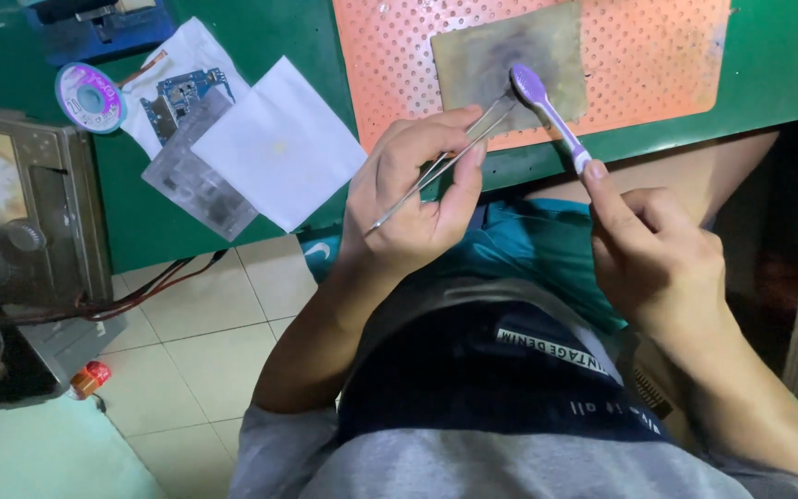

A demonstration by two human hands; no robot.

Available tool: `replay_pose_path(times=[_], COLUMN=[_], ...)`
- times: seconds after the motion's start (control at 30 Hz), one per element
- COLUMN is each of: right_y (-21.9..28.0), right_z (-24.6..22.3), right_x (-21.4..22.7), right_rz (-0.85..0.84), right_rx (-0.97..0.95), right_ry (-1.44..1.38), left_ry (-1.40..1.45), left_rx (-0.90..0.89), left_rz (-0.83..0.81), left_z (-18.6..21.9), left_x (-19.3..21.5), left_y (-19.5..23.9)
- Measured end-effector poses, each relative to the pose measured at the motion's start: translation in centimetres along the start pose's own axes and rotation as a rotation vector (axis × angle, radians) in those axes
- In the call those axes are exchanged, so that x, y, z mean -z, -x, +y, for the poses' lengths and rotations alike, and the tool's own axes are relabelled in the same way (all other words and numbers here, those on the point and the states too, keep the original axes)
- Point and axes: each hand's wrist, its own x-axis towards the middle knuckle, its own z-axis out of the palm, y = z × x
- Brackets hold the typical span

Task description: The person prepares a small electronic component by cutting a piece of tape and cleaning a circuit board with a toothbrush. They then place the component on the board and use a soldering iron and tweezers to solder it in place.

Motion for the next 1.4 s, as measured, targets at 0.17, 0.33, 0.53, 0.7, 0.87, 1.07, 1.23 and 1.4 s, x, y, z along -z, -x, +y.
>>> replay_pose_path(times=[0.17,0.33,0.53,0.7,0.87,1.07,1.23,1.4], right_y=[-1.0,-0.7,-1.1,-2.3,-2.3,-1.9,-2.5,-2.1], right_z=[-0.6,-0.7,-1.0,-1.2,-1.4,-1.2,-1.8,-1.6], right_x=[1.4,1.7,2.3,2.8,4.4,2.8,3.4,3.6], right_rz=[-0.008,-0.091,-0.113,-0.048,0.085,-0.043,-0.170,-0.155], right_rx=[0.097,0.024,0.029,0.078,0.066,0.064,0.090,0.089], right_ry=[0.063,0.169,0.213,0.089,-0.064,0.126,0.249,0.280], left_ry=[-0.028,-0.030,-0.023,-0.028,-0.038,-0.060,-0.080,-0.062], left_rx=[0.005,0.000,-0.025,-0.055,-0.056,-0.076,-0.092,-0.107], left_rz=[0.023,-0.002,0.013,0.015,0.029,0.035,0.042,0.046], left_z=[-0.5,-0.2,-0.4,-0.2,-0.1,-0.2,-0.2,-0.1], left_x=[0.1,-0.1,-0.4,-0.1,0.1,-0.1,0.5,0.1], left_y=[0.3,0.1,0.4,0.1,0.2,0.2,0.4,0.2])
